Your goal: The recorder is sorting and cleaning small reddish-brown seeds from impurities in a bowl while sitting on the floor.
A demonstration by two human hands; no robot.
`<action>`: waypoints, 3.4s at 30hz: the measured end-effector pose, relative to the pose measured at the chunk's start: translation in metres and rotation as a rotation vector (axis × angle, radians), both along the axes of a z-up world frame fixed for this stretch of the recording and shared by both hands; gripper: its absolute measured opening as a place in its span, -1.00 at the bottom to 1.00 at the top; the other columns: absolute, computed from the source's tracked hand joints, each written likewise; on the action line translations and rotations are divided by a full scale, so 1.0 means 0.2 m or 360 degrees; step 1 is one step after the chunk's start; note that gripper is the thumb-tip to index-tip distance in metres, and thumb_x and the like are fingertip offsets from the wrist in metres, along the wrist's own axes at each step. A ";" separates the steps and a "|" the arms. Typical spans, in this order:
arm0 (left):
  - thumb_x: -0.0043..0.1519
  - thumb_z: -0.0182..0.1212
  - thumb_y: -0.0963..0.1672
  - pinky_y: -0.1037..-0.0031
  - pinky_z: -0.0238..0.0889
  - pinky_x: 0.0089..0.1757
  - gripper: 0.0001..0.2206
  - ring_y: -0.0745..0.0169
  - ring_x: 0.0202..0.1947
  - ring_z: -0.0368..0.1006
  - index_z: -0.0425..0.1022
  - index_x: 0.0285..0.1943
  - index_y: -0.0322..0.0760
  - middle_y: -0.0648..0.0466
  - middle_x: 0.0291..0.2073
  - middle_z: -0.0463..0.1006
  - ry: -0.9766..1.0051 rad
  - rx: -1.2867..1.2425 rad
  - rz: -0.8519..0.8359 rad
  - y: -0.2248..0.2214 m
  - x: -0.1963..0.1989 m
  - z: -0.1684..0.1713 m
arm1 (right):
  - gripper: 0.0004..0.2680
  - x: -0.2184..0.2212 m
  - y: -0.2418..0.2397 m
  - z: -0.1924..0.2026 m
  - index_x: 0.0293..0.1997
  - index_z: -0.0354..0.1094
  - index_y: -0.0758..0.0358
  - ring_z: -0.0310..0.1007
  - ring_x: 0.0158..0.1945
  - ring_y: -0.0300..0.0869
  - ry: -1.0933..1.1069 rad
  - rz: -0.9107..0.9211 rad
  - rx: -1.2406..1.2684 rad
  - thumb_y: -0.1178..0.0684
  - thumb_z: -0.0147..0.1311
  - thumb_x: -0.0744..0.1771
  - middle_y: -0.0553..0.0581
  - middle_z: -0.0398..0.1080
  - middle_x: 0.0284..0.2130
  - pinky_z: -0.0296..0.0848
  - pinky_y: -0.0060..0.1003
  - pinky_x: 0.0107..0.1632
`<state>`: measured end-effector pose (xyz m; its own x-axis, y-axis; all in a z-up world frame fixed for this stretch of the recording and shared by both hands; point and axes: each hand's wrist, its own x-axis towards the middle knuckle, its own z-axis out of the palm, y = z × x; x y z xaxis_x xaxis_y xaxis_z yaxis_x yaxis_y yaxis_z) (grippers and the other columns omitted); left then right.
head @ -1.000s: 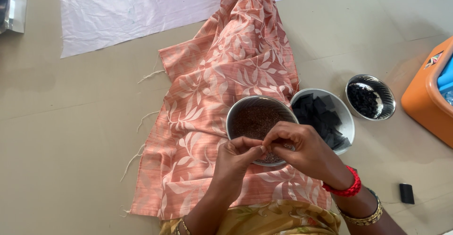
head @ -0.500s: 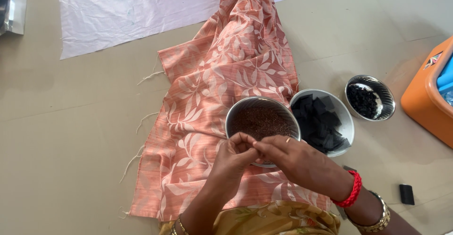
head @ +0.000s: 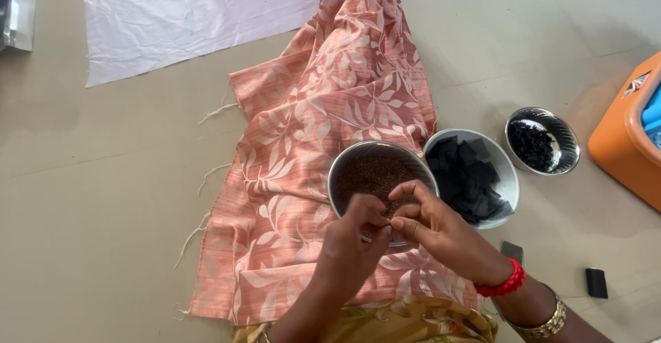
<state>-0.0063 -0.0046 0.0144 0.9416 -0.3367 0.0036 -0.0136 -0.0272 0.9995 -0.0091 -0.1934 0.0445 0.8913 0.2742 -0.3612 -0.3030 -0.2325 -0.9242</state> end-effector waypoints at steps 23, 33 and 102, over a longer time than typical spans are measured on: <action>0.25 0.25 -0.26 0.47 0.54 -0.20 -0.89 0.31 -0.28 0.60 0.61 -0.09 -0.47 0.01 -0.28 0.68 0.0378 -0.0469 0.0009 0.01 0.01 -0.12 | -0.74 -0.06 0.00 -0.12 0.14 0.19 0.22 0.57 -0.28 -0.09 -0.1021 0.0180 -0.0749 0.20 0.09 0.34 0.15 0.53 -0.32 0.50 -0.20 -0.28; 0.23 0.28 -0.29 0.41 0.54 -0.09 -0.82 0.10 -0.04 0.58 0.55 0.01 -0.46 -0.06 -0.08 0.59 -0.1344 0.0227 -0.0099 0.03 0.05 -0.21 | -0.77 -0.01 -0.10 -0.19 0.13 0.15 0.30 0.35 -0.25 -0.31 0.0370 -0.0214 0.0866 0.15 0.09 0.38 0.02 0.39 -0.30 0.34 -0.38 -0.21; 0.20 0.20 -0.22 0.45 0.59 -0.13 -0.82 0.20 -0.14 0.66 0.58 -0.05 -0.40 0.00 -0.01 0.63 -0.0011 0.0411 -0.0086 -0.16 0.17 -0.34 | -0.81 0.39 -1.09 -1.12 0.02 0.51 0.27 0.62 -0.10 0.11 -0.0433 -0.0712 -0.1493 0.06 0.10 0.36 0.35 0.58 -0.20 0.55 -0.12 -0.01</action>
<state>0.0271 -0.0356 -0.0543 0.9225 -0.3770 -0.0824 -0.0289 -0.2804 0.9595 0.0680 -0.4114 -0.1795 0.9242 -0.3805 -0.0318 -0.3474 -0.8033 -0.4838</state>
